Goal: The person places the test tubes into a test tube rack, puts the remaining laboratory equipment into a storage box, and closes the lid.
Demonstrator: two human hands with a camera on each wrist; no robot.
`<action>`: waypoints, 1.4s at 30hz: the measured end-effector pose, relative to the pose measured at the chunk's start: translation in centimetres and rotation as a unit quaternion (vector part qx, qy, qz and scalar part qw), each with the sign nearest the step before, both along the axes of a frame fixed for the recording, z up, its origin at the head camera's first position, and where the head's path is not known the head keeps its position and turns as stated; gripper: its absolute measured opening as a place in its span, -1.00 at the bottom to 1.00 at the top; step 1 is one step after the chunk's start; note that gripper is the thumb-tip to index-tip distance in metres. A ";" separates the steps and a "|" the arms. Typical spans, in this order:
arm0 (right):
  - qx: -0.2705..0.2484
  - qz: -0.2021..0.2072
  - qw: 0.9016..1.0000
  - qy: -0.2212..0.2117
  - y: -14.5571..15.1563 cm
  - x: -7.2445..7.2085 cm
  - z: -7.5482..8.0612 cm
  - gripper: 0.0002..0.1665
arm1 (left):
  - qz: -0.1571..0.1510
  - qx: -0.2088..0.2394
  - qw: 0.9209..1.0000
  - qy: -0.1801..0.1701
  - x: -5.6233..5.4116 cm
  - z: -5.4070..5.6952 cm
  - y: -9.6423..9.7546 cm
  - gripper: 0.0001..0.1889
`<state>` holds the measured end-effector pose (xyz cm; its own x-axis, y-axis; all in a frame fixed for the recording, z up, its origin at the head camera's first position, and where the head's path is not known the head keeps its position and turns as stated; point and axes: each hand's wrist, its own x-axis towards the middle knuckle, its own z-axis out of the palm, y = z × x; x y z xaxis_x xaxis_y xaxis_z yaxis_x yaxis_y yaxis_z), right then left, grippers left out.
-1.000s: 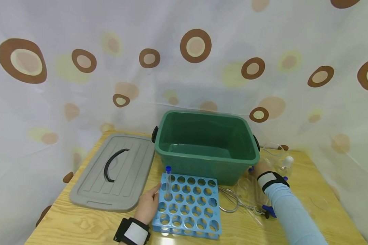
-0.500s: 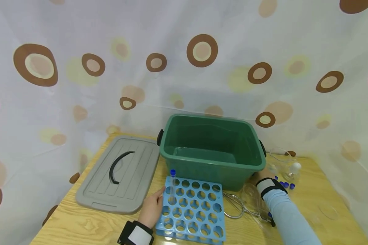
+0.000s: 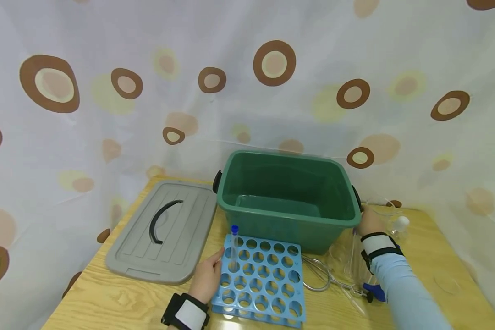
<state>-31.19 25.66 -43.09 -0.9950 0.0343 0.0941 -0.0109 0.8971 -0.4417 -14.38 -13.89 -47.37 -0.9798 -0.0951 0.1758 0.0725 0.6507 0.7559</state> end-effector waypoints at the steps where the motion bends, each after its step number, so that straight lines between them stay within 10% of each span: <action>1: -0.013 -0.005 1.000 0.008 0.1 0.3 0.7 -0.68 | -0.001 0.002 1.000 0.002 0.0 0.0 0.0 -0.63; 18: -0.086 -0.074 0.974 0.194 1.3 6.1 7.6 -0.71 | -0.010 0.020 1.000 -0.013 0.3 -0.3 0.1 -0.61; 42: -0.129 0.077 0.916 0.371 -5.6 11.3 14.8 -0.60 | -0.014 0.044 0.998 -0.039 0.2 0.0 -0.1 -0.61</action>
